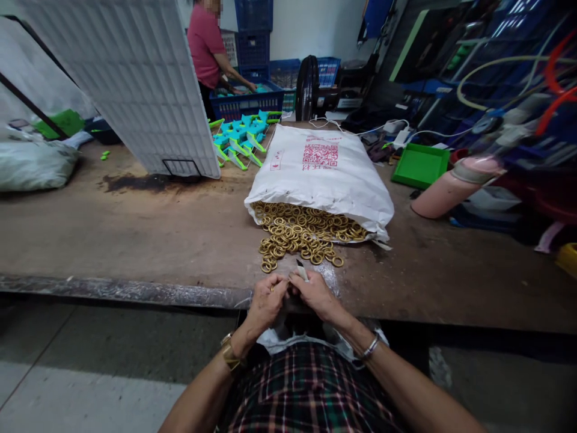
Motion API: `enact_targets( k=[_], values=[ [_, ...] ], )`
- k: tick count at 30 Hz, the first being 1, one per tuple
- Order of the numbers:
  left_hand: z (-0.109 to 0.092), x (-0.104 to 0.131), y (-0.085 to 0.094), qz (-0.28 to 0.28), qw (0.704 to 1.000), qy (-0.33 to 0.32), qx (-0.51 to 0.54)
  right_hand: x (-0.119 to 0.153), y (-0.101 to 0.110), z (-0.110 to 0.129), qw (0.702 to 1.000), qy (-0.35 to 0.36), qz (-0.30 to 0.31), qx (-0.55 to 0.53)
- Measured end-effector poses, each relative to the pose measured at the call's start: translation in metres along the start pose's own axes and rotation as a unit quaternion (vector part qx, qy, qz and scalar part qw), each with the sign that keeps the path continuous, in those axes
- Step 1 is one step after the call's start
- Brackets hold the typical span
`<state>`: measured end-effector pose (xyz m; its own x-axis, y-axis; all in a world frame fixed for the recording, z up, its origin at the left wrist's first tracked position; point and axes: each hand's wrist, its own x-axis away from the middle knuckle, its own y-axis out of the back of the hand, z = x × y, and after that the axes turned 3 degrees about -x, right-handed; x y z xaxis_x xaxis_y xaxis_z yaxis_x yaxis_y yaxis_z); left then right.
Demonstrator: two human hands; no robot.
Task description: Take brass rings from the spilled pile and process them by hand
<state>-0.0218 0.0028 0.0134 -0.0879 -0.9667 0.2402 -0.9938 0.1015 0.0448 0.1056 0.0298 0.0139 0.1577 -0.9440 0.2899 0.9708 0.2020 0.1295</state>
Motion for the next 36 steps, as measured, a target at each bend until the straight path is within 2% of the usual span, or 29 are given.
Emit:
enact_targets(
  k=[4,9,12,15,18,22,29,33,36],
  values=[
    [-0.001,0.0,0.002,0.039,0.993,0.06,0.091,0.001,-0.001,0.003,0.999,0.029,-0.001,0.022],
    [-0.001,0.003,0.002,0.048,0.982,0.073,0.167,-0.001,0.002,0.004,0.998,0.05,0.025,0.026],
    [-0.003,0.003,0.002,0.039,0.978,0.076,0.191,-0.002,0.006,0.001,0.993,0.077,-0.009,0.088],
    [-0.006,0.003,0.001,0.017,0.977,0.071,0.198,0.001,0.009,-0.002,0.967,0.131,-0.022,0.215],
    [-0.006,0.002,-0.001,-0.005,0.982,0.057,0.182,0.007,0.008,-0.003,0.928,0.168,0.027,0.331],
    [-0.005,0.002,-0.002,-0.024,0.99,0.03,0.135,0.01,0.005,-0.004,0.897,0.167,0.034,0.409],
    [-0.003,0.003,-0.001,-0.045,0.997,0.007,0.065,0.012,0.002,-0.003,0.872,0.146,0.012,0.467],
    [-0.001,0.004,0.0,-0.035,0.997,0.005,0.075,0.014,0.0,-0.001,0.867,0.136,0.02,0.478],
    [-0.003,0.009,0.001,-0.01,0.992,0.029,0.125,0.011,0.003,0.0,0.854,0.12,0.025,0.506]
  ],
)
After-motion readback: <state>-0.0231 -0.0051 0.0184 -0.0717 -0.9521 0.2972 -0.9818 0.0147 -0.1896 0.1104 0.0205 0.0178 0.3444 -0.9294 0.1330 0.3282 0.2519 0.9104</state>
